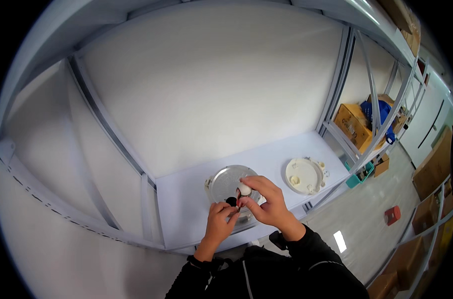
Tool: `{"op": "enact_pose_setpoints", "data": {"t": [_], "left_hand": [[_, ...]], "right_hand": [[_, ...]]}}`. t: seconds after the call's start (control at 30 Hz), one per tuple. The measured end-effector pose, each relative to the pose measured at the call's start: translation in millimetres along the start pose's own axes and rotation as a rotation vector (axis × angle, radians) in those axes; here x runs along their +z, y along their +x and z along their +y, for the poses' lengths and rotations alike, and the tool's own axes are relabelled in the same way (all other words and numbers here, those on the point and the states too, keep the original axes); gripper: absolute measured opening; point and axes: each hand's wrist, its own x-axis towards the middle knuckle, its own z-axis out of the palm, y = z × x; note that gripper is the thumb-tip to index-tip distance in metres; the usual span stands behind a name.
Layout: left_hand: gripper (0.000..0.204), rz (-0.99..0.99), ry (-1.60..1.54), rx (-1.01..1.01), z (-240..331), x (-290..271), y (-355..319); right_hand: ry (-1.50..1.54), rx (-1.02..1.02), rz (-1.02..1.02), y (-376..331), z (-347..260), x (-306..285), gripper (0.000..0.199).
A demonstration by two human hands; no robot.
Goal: The person assembles a white cylindrical appliance on a workbench. They place a small white component into the interior, use a red-handled screwdriver to tighten screws on the side, and then secure a perforated metal lid onto the top.
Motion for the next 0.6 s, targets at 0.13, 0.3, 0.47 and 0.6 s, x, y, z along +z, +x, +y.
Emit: {"op": "enact_pose_setpoints", "data": {"t": [0.13,0.3,0.47,0.6], "left_hand": [[0.014,0.042,0.015,0.008,2,11,1],[0.013,0.096,0.094,0.008,12,25,3],[0.014,0.138,0.172,0.008,20,46,7],[0.014,0.164,0.209,-0.005,31,61,15]], "right_hand": [[-0.06,0.0,0.038,-10,13,7,0.06],[0.03,-0.051,-0.023,10,0,-7,0.053],[0.049,0.001,-0.154,11,16,-31,0.053],[0.014,0.022,-0.096,1,36,-41,0.055]]}}
